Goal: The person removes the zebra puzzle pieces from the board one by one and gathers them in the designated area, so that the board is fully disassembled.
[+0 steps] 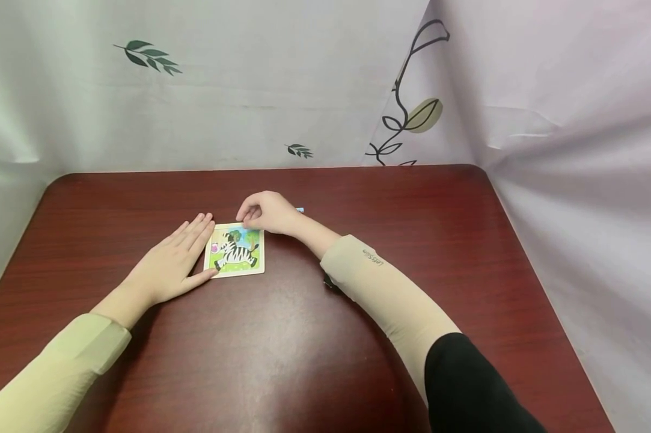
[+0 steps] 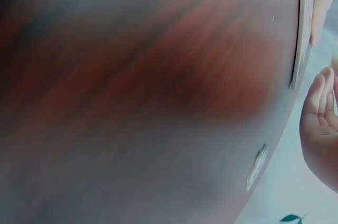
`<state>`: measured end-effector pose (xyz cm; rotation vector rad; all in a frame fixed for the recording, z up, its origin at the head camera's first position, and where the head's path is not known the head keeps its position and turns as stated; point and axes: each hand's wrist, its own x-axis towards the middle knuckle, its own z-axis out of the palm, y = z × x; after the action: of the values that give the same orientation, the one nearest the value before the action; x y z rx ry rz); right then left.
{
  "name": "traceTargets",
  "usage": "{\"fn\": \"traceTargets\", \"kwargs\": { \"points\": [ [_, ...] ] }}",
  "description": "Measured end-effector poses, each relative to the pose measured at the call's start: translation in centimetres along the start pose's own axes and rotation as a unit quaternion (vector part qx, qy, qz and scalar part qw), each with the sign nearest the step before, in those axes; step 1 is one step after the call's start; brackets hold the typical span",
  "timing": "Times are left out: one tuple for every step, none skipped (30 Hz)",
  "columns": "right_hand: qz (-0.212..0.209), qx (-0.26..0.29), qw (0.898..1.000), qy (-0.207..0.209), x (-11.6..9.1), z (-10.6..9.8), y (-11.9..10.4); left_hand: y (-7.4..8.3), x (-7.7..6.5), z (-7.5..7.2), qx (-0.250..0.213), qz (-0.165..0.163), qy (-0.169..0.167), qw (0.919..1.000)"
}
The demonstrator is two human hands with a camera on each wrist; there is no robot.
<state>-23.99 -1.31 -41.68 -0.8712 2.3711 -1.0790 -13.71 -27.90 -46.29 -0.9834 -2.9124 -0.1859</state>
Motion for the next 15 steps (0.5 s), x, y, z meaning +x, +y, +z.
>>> {"fn": "traceTargets", "kwargs": {
  "points": [
    [0.001, 0.000, 1.000, -0.004, 0.1, 0.2, -0.1, 0.0, 0.0, 0.0, 0.000, 0.000, 0.000, 1.0000],
    [0.001, -0.001, 1.000, -0.007, 0.2, 0.4, -0.2, 0.0, 0.0, 0.0, -0.001, -0.001, -0.001, 1.0000],
    [0.002, -0.003, 1.000, -0.009, 0.3, 0.6, -0.3, 0.0, -0.1, 0.0, -0.001, -0.001, -0.001, 1.0000],
    [0.003, -0.005, 1.000, -0.011, 0.3, 0.7, -0.3, 0.0, -0.1, 0.0, -0.001, -0.001, -0.002, 1.0000],
    [0.004, -0.007, 1.000, -0.013, 0.4, 0.8, -0.4, 0.0, -0.1, 0.0, -0.001, -0.002, -0.003, 1.0000],
    [0.006, -0.009, 1.000, -0.014, 0.4, 0.9, -0.4, 0.0, -0.1, 0.0, -0.001, -0.002, -0.004, 1.0000],
    [0.007, -0.012, 1.000, -0.013, 0.5, 1.0, -0.4, 0.0, 0.0, 0.0, -0.001, -0.002, -0.004, 1.0000],
    [0.009, -0.015, 1.000, -0.013, 0.5, 1.1, -0.4, 0.0, 0.0, 0.1, -0.002, -0.003, -0.005, 1.0000],
    [0.010, -0.021, 1.000, -0.012, 0.6, 1.1, -0.4, 0.0, 0.0, 0.1, -0.002, -0.003, -0.004, 1.0000],
    [0.011, -0.025, 1.000, -0.012, 0.6, 1.2, -0.5, 0.0, 0.0, 0.1, -0.002, -0.003, -0.004, 1.0000],
    [0.012, -0.030, 0.999, -0.012, 0.7, 1.2, -0.5, 0.0, 0.0, 0.1, -0.002, -0.003, -0.003, 1.0000],
    [0.013, -0.036, 0.999, -0.012, 0.7, 1.2, -0.5, 0.0, 0.0, 0.1, -0.002, -0.003, -0.002, 1.0000],
    [0.014, -0.044, 0.999, -0.014, 0.7, 1.2, -0.5, 0.0, 0.0, 0.1, -0.002, -0.003, -0.001, 1.0000],
    [0.016, -0.051, 0.998, -0.016, 0.7, 1.3, -0.6, -0.1, 0.0, 0.1, -0.002, -0.002, -0.001, 1.0000],
    [0.017, -0.059, 0.998, -0.018, 0.7, 1.3, -0.6, -0.1, 0.0, 0.2, -0.002, -0.002, -0.001, 1.0000]
  ]
}}
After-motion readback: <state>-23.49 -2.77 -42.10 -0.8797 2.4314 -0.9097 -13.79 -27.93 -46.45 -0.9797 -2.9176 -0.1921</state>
